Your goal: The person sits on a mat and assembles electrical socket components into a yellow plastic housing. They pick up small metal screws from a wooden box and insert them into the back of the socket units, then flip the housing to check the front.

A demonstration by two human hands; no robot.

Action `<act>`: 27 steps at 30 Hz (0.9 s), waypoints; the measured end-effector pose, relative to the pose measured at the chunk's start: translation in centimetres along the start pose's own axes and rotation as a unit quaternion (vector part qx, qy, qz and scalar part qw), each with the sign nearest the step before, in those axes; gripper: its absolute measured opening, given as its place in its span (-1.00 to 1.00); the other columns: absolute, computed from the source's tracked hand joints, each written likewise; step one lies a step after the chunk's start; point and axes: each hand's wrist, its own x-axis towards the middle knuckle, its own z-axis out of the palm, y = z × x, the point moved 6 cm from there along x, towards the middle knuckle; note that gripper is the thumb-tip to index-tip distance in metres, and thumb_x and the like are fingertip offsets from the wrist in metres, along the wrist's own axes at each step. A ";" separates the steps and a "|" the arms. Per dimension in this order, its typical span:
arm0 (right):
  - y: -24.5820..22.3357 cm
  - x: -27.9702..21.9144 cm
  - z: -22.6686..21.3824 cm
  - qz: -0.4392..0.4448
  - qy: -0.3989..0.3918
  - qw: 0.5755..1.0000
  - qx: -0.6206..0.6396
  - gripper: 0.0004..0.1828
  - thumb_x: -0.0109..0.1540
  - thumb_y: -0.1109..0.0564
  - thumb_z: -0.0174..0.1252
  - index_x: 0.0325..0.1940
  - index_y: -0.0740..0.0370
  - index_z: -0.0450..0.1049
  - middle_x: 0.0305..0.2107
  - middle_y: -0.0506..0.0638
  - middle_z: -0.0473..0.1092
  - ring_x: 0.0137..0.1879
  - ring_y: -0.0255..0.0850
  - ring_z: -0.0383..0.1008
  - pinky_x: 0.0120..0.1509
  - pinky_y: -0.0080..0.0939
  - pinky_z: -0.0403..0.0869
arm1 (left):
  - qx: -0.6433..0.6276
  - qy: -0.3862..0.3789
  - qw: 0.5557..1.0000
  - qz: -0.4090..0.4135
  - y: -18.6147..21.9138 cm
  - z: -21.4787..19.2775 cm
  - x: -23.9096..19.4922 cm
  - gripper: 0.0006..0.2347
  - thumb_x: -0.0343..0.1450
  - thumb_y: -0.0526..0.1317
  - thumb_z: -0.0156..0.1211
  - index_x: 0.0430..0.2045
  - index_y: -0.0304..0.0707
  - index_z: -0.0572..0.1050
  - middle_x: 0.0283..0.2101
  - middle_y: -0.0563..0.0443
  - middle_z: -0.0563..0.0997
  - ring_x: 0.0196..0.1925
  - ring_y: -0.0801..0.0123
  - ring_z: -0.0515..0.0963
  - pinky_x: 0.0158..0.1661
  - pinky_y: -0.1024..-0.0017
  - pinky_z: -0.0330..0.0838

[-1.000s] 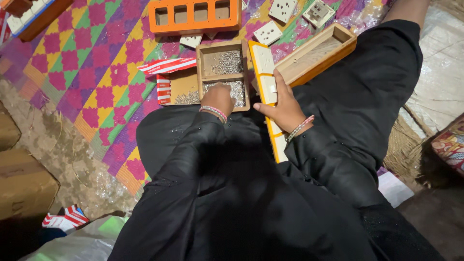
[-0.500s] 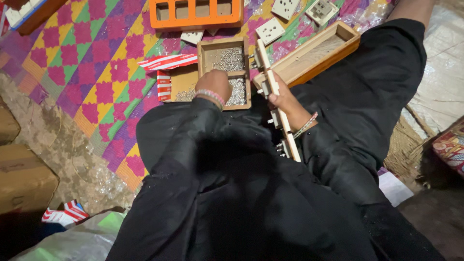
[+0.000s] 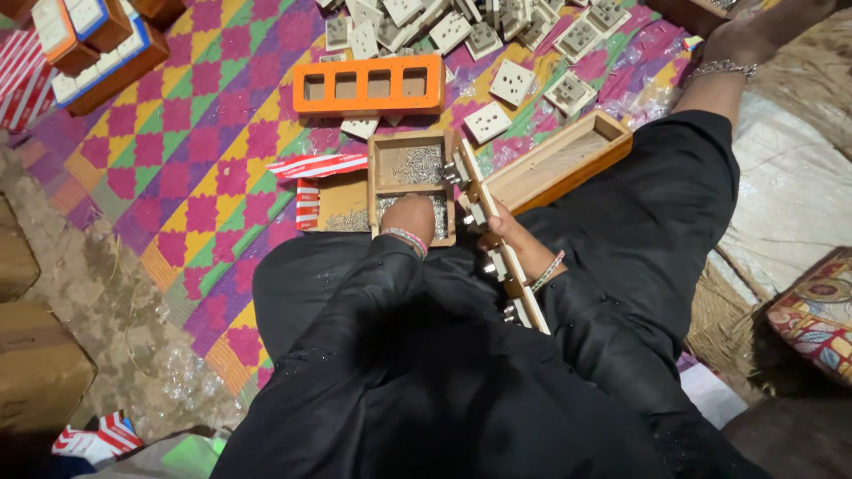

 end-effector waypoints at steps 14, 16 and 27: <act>0.5 -1.0 1.1 0.042 -0.127 0.940 0.314 -0.19 0.33 -0.28 0.15 0.49 0.26 0.18 0.12 0.23 0.35 -0.10 -0.14 0.34 0.02 -0.09 0.45 | -0.545 0.131 0.826 0.063 -0.5 -2.6 -1.9 -0.91 0.39 -0.33 0.30 -0.38 -0.43 0.56 -0.13 -0.01 0.65 -0.28 0.37 0.60 -0.22 0.42 0.51; 0.3 -1.3 1.2 0.039 -0.122 0.936 0.327 -0.19 0.33 -0.28 0.15 0.49 0.26 0.18 0.11 0.24 0.34 -0.08 -0.12 0.34 0.04 -0.07 0.44 | -0.584 0.093 0.806 0.025 -0.1 -1.5 -1.9 -0.92 0.44 -0.34 0.26 -0.33 -0.42 0.56 -0.30 0.03 0.61 -0.33 0.48 0.56 -0.26 0.50 0.47; 0.0 -1.5 1.8 0.034 -0.121 0.940 0.318 -0.20 0.34 -0.28 0.12 0.49 0.27 0.18 0.12 0.22 0.33 -0.08 -0.13 0.31 0.04 -0.08 0.43 | -0.679 0.015 0.731 -0.067 1.3 -0.1 -1.1 -0.92 0.46 -0.32 0.15 -0.31 -0.34 0.56 -0.35 0.13 0.63 -0.35 0.60 0.55 -0.41 0.63 0.37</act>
